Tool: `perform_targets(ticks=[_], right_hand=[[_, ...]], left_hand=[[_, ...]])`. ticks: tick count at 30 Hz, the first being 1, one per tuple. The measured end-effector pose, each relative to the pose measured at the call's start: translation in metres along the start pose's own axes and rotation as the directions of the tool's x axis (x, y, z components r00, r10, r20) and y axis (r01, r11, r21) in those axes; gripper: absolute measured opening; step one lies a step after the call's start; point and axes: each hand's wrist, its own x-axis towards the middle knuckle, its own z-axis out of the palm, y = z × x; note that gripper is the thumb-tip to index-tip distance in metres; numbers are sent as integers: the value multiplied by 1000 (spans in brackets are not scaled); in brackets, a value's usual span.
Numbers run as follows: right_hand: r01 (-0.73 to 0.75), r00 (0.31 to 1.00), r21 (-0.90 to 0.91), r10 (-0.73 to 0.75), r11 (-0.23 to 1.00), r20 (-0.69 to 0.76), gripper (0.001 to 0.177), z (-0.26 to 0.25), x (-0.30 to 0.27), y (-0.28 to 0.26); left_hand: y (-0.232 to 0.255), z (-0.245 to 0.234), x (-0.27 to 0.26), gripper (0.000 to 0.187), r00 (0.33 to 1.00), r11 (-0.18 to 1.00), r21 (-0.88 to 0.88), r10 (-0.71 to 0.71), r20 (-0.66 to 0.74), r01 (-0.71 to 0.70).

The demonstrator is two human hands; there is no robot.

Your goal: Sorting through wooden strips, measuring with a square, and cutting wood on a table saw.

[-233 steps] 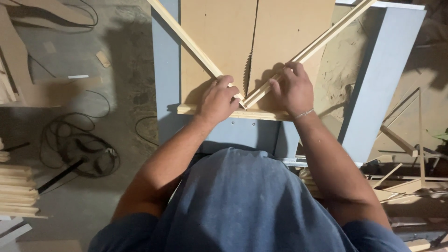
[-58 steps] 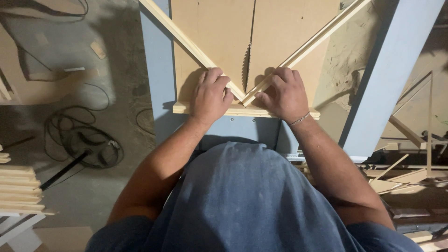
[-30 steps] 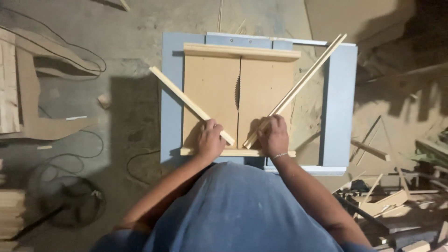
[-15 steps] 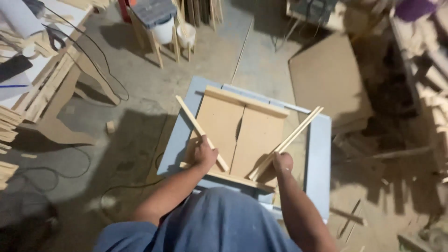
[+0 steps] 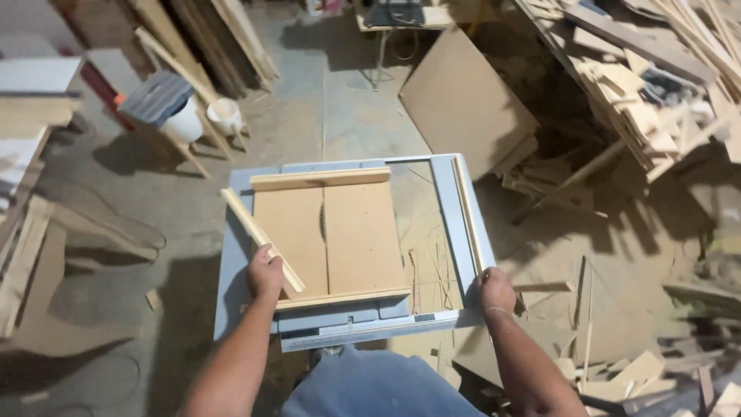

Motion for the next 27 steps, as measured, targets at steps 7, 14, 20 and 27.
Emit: perform_targets(ticks=[7,14,20,27], right_hand=[[-14,991,141,32,990,-130,48,10,-46,36],[145,924,270,-33,952,-381,42,31,-162,81],[194,941,320,-84,927,-328,28,59,-283,115],[-197,941,374,282,906,-186,13,67,-425,109]], left_hand=[[115,63,-87,36,925,923,-178,363,116,-340],[193,177,-179,30,762,842,-56,512,395,-537],[204,273,-195,26,640,691,95,597,483,-717],[165,399,-156,32,592,671,-58,689,419,-740]])
